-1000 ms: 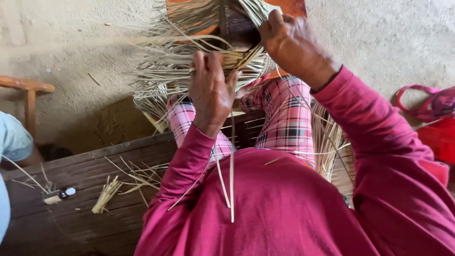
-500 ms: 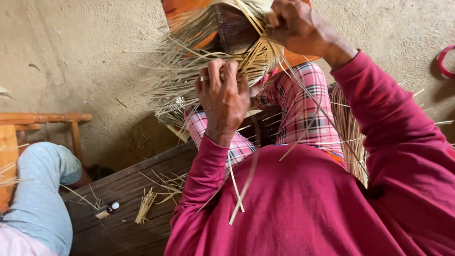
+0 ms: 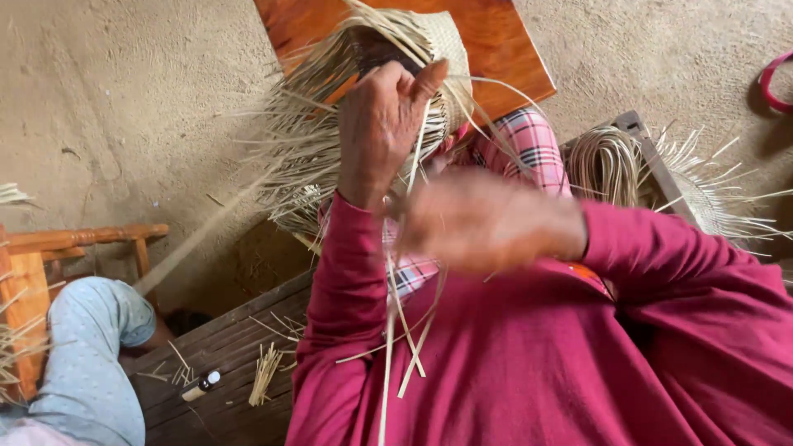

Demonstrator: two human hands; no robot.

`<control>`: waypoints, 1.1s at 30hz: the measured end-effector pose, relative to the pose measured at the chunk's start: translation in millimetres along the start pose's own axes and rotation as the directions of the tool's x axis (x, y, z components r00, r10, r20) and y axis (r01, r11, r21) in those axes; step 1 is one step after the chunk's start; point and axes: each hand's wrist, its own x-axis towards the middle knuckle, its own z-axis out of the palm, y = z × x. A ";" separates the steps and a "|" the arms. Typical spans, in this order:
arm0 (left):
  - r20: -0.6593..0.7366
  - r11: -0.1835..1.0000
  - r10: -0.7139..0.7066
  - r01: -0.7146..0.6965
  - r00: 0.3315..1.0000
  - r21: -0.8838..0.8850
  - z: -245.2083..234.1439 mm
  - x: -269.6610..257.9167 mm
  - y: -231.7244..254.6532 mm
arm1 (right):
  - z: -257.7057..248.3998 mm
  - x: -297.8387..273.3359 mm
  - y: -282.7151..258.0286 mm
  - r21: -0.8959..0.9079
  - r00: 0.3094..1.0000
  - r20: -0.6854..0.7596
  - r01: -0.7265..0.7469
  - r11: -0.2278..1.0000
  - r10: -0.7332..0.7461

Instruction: Weaving dried plant fibers to create a basket or hat

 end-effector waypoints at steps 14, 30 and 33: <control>0.013 0.895 0.060 -0.060 0.998 0.442 30.6 -25.1 -2.1 | 46.8 -138.3 129.5 -0.217 0.740 -0.507 -0.606 0.765 0.442; -0.013 0.784 0.121 -0.087 0.993 0.615 28.0 -46.4 12.5 | 42.0 -123.2 117.3 -0.139 0.744 -0.528 -0.550 0.823 0.408; -0.025 0.803 0.171 -0.125 0.985 0.583 21.6 -47.6 14.4 | 42.7 -121.4 116.2 -0.134 0.736 -0.526 -0.567 0.813 0.426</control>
